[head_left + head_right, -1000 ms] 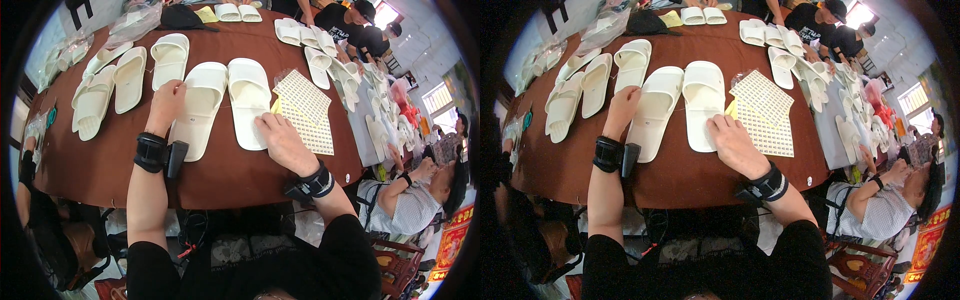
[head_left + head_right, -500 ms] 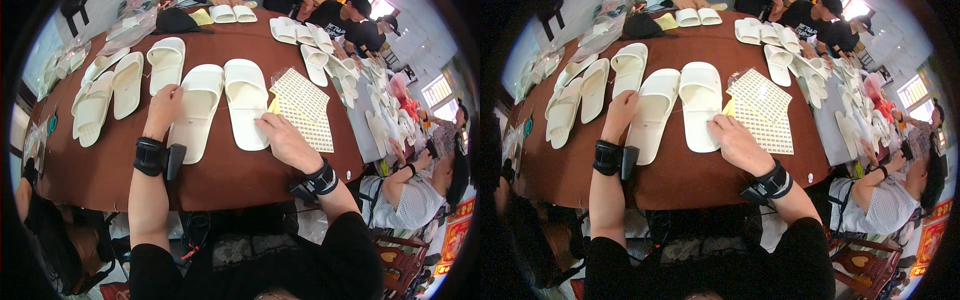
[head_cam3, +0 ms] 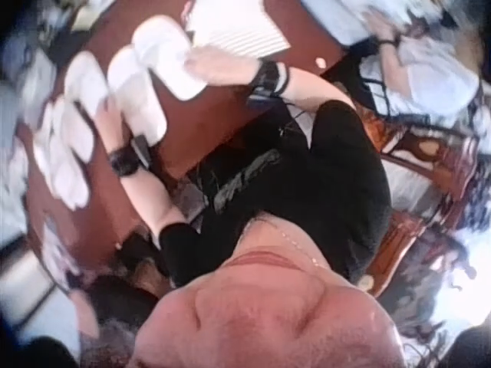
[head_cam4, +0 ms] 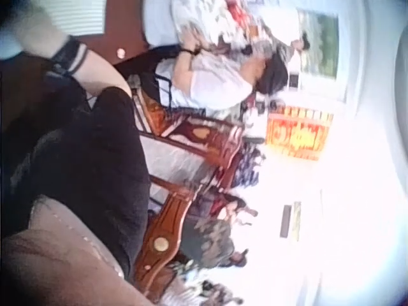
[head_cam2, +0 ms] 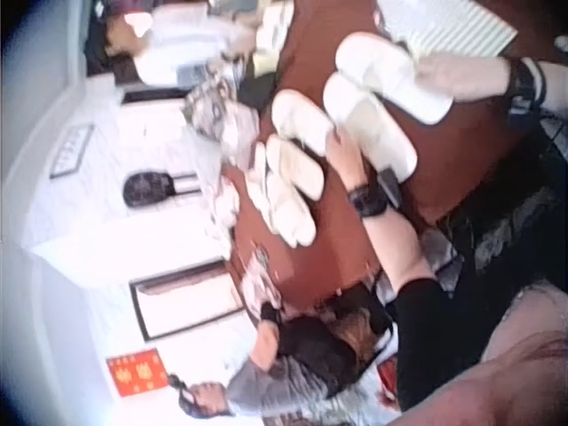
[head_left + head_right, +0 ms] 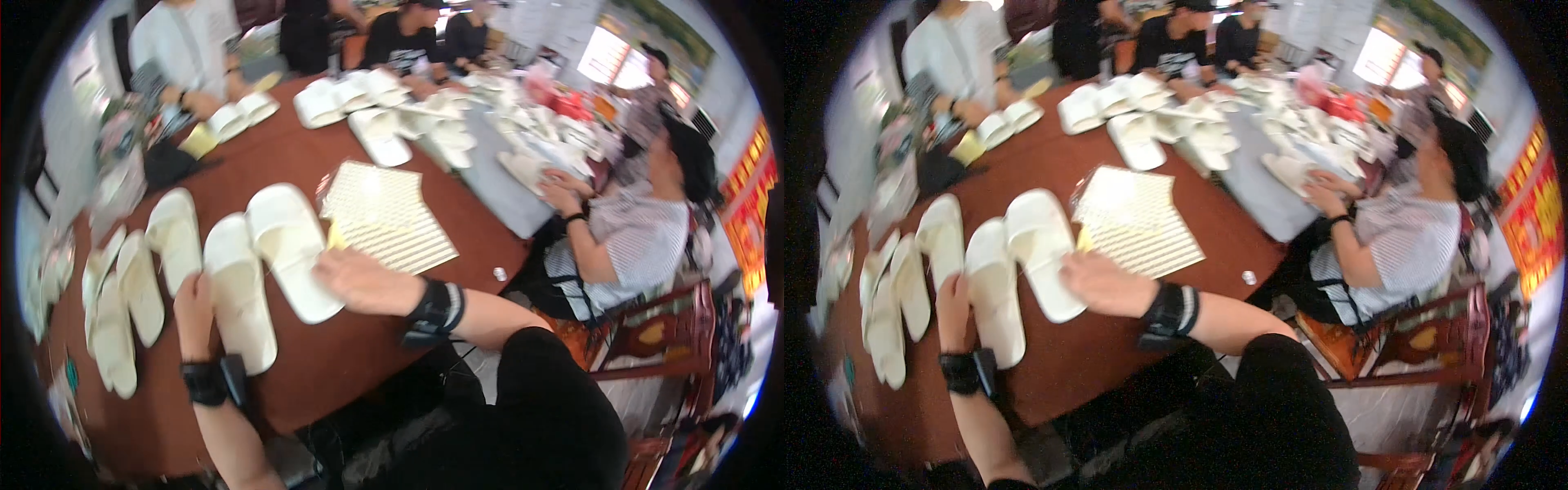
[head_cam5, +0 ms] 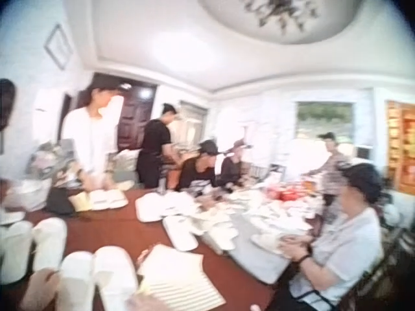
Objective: Applying size labels to the insoles of finished slippers.
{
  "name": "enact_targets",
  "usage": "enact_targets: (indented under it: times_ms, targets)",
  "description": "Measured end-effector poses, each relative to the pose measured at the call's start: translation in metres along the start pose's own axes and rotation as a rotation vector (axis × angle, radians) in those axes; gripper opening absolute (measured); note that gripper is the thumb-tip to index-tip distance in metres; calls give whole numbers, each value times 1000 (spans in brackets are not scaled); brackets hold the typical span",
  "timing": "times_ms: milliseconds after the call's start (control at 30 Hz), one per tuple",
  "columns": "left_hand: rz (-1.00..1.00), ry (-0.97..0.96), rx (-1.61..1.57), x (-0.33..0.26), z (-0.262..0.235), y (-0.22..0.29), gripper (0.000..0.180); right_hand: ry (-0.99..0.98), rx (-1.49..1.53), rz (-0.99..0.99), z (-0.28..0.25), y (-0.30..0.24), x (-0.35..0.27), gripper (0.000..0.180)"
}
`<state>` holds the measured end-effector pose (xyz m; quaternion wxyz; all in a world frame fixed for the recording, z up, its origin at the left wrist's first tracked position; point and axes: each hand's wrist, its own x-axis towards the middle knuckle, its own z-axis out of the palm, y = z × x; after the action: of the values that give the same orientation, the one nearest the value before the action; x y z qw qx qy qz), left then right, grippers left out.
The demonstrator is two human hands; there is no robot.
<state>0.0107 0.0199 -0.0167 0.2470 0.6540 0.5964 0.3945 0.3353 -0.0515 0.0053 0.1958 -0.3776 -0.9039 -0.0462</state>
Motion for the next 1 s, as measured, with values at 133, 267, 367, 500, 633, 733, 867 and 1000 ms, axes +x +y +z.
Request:
enact_targets:
  times_ms: [133, 267, 367, 500, 633, 733, 867, 1000]
  targets:
    - [79, -50, 10, -3, -7, 8, 32, 40, -70, 7, -2, -7, -1, 14]
    - [57, -20, -14, 1, -5, -8, 32, 62, -104, 4, -4, -10, -5, 15]
    - [33, -22, -68, 1, -4, 5, 33, 92, -118, 3, -2, -12, -6, 15]
    - [-63, -64, -58, -3, -5, 18, 34, 82, -121, 0, -1, -13, -7, 17]
    - [-89, -7, -76, -11, -1, 39, 33, 54, -133, 9, -1, -10, -7, 17]
    - [-91, -70, -46, -6, -6, 29, 35, 67, -136, -4, 1, -10, -6, 16]
    - [-71, -63, -122, -3, -5, 12, 35, 43, -116, -1, -2, -9, -4, 15]
    - [-105, -62, -87, -6, -2, 24, 34, 42, -114, -19, -5, -6, -4, 13]
